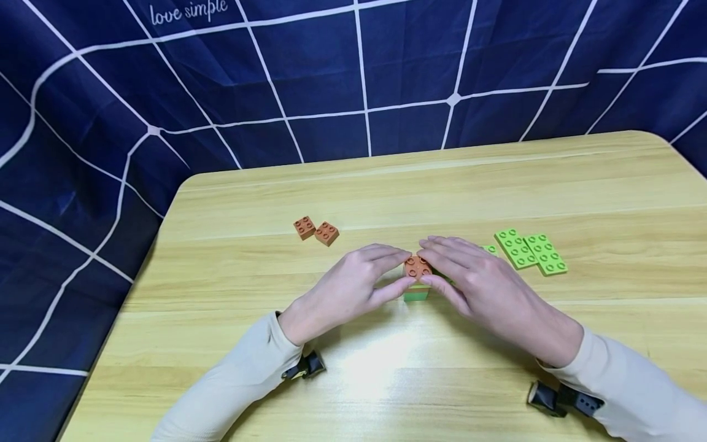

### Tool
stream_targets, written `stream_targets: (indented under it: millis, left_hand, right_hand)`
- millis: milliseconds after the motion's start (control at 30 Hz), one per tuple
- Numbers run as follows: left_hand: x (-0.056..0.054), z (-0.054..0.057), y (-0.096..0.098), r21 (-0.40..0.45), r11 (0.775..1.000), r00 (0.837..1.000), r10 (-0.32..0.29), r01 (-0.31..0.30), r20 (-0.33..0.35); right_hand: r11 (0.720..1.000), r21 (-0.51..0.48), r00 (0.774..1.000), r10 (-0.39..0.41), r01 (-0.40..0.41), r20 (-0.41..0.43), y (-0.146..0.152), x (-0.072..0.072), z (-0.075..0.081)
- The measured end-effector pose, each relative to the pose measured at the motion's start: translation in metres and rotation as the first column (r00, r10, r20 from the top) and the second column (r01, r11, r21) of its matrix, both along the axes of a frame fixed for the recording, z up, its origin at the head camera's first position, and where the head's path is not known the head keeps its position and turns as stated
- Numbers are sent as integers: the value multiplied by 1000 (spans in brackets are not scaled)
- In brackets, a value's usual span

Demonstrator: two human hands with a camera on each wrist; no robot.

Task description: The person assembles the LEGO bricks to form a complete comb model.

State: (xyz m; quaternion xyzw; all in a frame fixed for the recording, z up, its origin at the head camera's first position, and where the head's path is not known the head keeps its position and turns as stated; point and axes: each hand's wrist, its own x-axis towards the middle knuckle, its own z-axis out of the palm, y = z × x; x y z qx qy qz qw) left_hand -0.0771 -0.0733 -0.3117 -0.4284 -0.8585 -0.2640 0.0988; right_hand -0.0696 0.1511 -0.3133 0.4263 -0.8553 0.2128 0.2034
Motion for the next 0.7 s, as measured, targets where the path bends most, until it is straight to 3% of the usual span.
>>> stream_targets:
  millis: [700]
  left_hand:
    - [-1, -2, 0, 17, 1000, 1000, -12, 12, 16]
  right_hand:
    - [1000, 2, 1000, 6, -6, -17, 0, 0, -5]
